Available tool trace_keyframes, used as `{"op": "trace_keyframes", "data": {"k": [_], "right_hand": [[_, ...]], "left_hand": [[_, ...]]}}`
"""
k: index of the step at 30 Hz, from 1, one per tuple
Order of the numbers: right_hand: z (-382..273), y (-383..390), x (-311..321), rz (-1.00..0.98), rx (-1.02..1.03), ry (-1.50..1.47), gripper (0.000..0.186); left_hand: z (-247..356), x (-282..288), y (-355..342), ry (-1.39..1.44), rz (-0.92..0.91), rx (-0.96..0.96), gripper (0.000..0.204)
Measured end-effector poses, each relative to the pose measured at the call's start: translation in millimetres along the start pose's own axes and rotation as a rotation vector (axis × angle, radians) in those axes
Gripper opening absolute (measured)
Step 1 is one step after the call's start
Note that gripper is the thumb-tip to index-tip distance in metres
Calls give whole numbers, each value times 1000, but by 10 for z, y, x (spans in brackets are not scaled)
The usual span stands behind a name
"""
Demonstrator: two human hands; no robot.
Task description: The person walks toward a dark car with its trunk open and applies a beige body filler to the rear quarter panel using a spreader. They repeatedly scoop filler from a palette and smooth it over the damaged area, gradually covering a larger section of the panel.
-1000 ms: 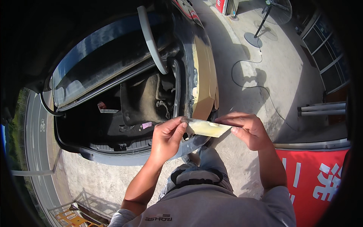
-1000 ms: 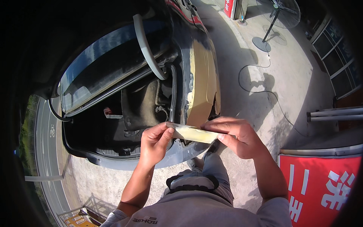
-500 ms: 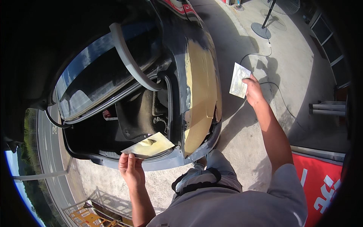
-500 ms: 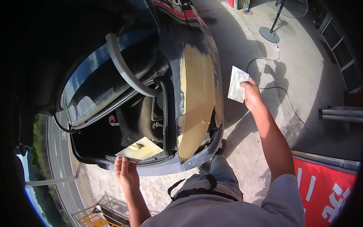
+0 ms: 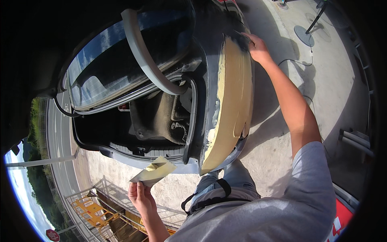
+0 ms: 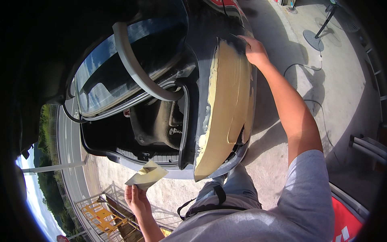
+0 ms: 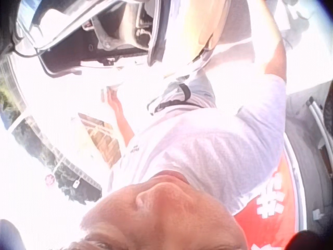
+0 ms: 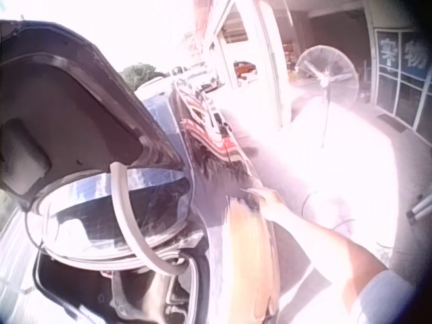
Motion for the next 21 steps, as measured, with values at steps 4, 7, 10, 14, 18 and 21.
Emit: {"op": "trace_keyframes", "data": {"k": [4,7,10,14,18,21], "right_hand": [[-112,177,-71,-68,17,79,47],[-426,528,-69,-76,29,75,44],[-705,947,1,-63,-42,50,45],[-1301,1562,59,-5,-105,13,47],[-1815,2179,74,73,-173,60,48],[-2199,2589,34,120,-173,96,48]], "left_hand": [[-33,6,-43,0,-13,25,19],[-38,67,-134,-5,-3,30,18],[-81,112,-302,1,-48,49,18],[-93,163,-554,35,-167,72,16],[-34,204,-810,8,-292,81,13],[30,263,-979,21,-369,102,11]]}}
Point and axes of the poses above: each hand's wrist, its own y-axis away from the middle knuckle, its own x-axis out of the back of the hand, z = x × y, the point moved 9 cm from there along -y, towards the middle knuckle, and after that the axes turned 6 degrees about x, right-handed, at the moved point
